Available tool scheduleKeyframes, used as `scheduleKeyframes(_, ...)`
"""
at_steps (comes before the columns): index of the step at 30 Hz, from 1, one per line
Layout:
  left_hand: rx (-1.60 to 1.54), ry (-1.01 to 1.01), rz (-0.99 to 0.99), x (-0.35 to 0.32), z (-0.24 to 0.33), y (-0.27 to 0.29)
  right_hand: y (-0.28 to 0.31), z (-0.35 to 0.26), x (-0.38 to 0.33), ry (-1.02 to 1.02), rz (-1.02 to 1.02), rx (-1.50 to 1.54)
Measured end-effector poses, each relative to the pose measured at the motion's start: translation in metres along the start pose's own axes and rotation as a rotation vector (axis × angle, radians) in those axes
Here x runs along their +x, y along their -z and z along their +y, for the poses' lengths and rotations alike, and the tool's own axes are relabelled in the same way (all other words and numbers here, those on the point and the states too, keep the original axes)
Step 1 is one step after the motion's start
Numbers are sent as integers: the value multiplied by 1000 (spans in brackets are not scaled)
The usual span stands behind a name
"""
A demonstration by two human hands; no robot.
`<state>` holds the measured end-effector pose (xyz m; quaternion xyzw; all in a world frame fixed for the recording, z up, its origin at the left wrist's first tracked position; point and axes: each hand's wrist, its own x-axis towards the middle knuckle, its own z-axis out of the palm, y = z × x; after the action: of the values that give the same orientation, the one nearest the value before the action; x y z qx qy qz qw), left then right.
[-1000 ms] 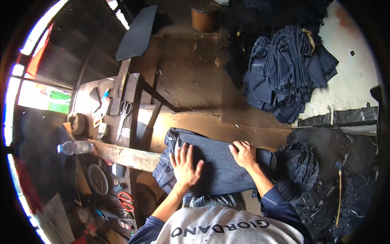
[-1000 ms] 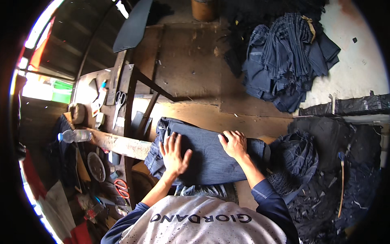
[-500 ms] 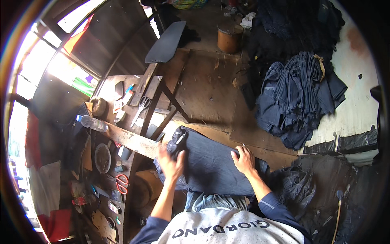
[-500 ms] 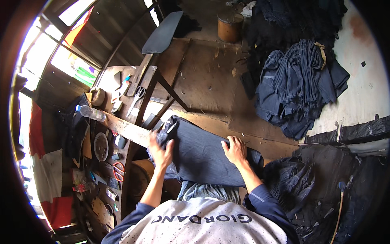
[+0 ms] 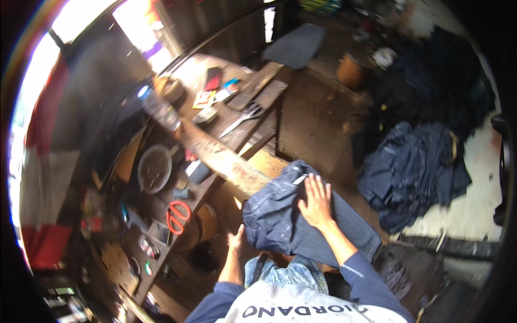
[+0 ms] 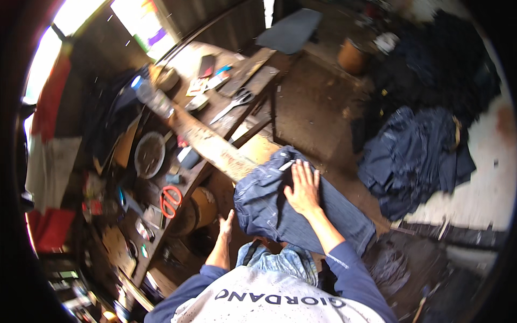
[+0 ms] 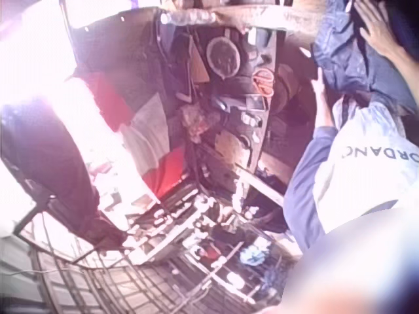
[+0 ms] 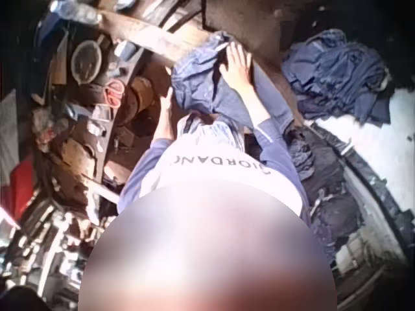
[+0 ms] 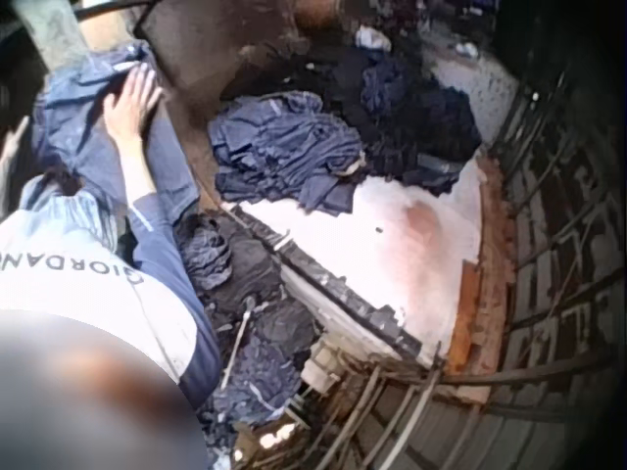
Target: The person picks up a pair of denim shorts, uses a small stone to rub the fabric surface, then uses a knife to scrape the waistband area. The person continues rubbing the shorts with the stone and places the finished item on a pile.
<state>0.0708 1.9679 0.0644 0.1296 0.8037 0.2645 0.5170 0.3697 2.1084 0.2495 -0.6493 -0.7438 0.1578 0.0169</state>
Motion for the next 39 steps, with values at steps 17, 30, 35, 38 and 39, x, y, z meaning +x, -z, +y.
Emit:
scheduleKeyframes(17, -529, -254, -401, -88, -38, 101, 51, -135, 37, 258, 34, -300)
scheduleKeyframes(30, -305, -364, -455, -108, -6, 117, -108, -360, 122, 794, 20, 8)
scheduleKeyframes(35, -42, -358, -295, -108, -8, 122, -44, -323, 76, 719, 204, 692)
scheduleKeyframes(38, -339, -395, -432, -97, -12, 117, 8, -236, 37, 674, 259, 817)
scheduleKeyframes(39, -510, -268, -496, -92, -12, 112, 22, -196, 24, 582, 286, 762)
